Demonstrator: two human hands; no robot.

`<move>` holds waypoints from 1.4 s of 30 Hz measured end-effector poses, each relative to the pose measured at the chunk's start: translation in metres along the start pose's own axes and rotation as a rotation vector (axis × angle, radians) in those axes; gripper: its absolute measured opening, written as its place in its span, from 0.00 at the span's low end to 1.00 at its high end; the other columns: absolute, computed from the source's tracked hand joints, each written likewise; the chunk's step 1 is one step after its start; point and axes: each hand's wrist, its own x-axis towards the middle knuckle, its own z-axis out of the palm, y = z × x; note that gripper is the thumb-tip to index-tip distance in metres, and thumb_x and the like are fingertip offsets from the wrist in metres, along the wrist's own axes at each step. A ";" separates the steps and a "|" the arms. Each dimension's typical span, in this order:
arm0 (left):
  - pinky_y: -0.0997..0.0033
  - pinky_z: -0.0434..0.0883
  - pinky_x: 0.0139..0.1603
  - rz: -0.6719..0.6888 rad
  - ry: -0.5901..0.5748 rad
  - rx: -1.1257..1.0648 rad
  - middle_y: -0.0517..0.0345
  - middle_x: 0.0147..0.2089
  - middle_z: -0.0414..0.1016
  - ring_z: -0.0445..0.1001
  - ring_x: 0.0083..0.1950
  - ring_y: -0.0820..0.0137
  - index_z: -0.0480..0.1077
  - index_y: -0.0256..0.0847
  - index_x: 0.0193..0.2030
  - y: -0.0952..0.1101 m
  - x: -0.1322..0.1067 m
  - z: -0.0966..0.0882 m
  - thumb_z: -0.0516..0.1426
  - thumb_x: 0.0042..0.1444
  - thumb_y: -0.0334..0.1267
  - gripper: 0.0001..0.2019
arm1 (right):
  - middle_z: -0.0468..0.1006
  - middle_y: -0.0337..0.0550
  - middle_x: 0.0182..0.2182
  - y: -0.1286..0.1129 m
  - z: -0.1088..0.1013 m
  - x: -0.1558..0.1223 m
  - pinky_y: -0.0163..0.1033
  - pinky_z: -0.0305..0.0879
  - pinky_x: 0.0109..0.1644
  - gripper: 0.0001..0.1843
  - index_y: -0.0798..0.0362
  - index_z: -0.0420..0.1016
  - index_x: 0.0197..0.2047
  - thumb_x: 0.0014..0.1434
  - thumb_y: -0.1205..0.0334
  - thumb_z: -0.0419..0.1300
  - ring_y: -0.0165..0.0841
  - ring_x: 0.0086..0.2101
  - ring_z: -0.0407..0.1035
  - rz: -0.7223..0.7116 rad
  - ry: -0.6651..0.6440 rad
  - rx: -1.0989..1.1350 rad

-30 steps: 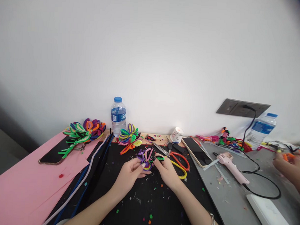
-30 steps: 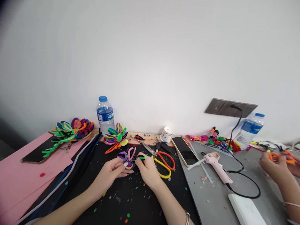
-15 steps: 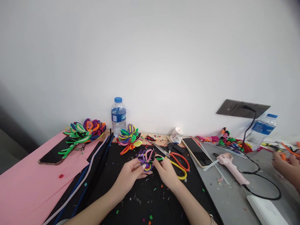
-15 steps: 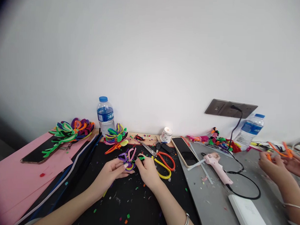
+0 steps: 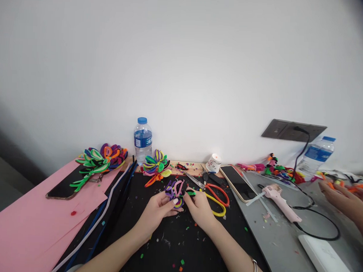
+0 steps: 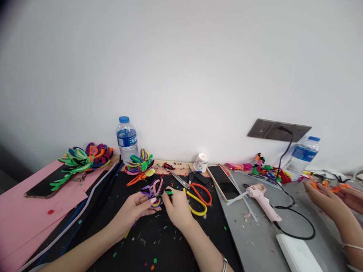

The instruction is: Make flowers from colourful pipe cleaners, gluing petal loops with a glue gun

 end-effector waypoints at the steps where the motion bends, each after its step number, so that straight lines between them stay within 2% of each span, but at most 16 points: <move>1: 0.72 0.73 0.39 -0.001 0.002 0.002 0.53 0.39 0.80 0.78 0.37 0.67 0.71 0.37 0.42 0.000 0.000 0.000 0.61 0.51 0.41 0.14 | 0.58 0.33 0.19 0.000 0.000 0.000 0.32 0.48 0.26 0.14 0.52 0.55 0.23 0.61 0.64 0.46 0.27 0.21 0.52 -0.001 0.007 -0.005; 14: 0.74 0.73 0.37 -0.025 0.040 0.012 0.51 0.40 0.80 0.79 0.35 0.68 0.71 0.35 0.45 0.001 0.001 0.001 0.63 0.48 0.40 0.17 | 0.55 0.32 0.17 -0.001 0.004 -0.003 0.32 0.45 0.25 0.16 0.52 0.51 0.22 0.61 0.61 0.46 0.26 0.20 0.50 -0.016 0.042 -0.070; 33: 0.75 0.73 0.31 -0.049 0.073 0.104 0.51 0.36 0.80 0.79 0.31 0.67 0.72 0.34 0.42 0.001 0.003 -0.001 0.63 0.46 0.42 0.17 | 0.62 0.34 0.19 -0.002 0.004 -0.003 0.31 0.50 0.26 0.17 0.52 0.56 0.23 0.63 0.59 0.45 0.26 0.21 0.53 0.013 -0.023 -0.092; 42: 0.75 0.72 0.30 -0.033 0.074 0.123 0.52 0.34 0.80 0.79 0.31 0.67 0.72 0.35 0.40 0.001 0.002 -0.002 0.63 0.46 0.43 0.16 | 0.59 0.33 0.19 0.001 -0.001 -0.002 0.32 0.50 0.26 0.15 0.52 0.57 0.23 0.62 0.62 0.45 0.27 0.21 0.54 -0.010 0.052 -0.031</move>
